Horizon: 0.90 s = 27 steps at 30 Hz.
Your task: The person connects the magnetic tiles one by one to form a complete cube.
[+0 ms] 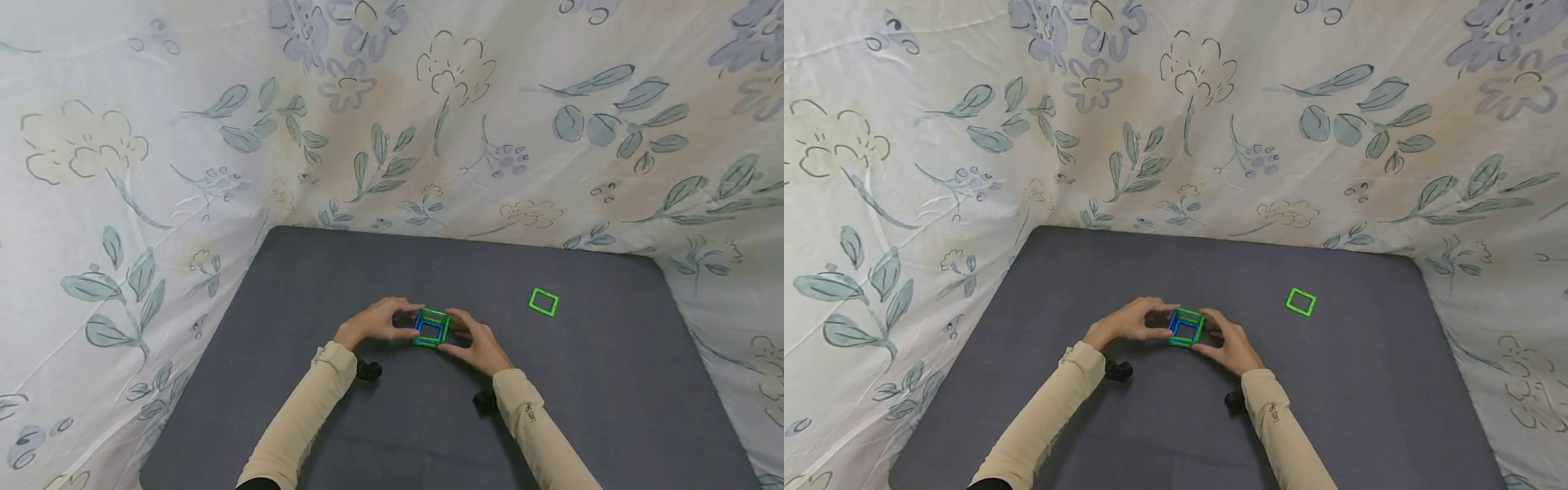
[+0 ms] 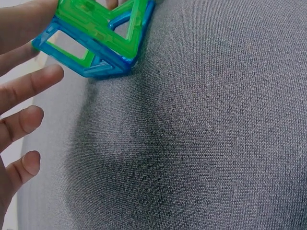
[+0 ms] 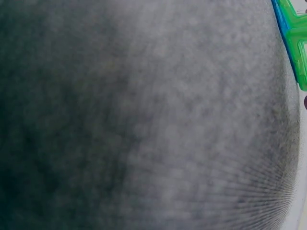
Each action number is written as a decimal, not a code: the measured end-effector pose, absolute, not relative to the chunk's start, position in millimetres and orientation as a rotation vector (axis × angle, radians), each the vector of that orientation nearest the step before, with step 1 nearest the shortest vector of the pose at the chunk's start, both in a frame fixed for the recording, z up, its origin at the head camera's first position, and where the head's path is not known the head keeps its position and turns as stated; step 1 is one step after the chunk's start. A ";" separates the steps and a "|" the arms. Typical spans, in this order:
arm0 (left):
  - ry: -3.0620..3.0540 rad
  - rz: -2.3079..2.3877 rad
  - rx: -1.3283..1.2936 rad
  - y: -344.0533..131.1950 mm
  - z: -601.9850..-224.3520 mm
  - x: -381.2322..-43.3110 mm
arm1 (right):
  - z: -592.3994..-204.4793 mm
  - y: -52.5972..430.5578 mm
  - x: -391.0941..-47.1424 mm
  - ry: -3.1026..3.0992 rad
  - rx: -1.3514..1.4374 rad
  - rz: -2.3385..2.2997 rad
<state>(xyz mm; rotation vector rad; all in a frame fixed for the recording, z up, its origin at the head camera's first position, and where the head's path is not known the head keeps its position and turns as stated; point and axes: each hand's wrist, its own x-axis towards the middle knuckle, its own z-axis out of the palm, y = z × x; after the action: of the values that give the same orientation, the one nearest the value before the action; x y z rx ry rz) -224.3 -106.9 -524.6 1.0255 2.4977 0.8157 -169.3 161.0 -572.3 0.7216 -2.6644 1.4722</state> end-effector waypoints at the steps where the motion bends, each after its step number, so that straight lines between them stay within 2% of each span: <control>1: 2.499 0.813 1.029 -107.0 -525.0 -224.5 | -572.1 161.1 -169.2 -2.670 0.721 1.469; 27: 2.492 0.840 1.027 -110.0 -524.7 -225.1 | -568.1 157.2 -171.7 -2.756 0.705 1.401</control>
<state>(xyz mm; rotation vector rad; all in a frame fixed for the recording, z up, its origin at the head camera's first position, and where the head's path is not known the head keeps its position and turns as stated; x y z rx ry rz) -225.1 -110.0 -524.7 1.0274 2.4920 0.8401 -171.7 157.2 -568.1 0.7047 -2.7563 1.4009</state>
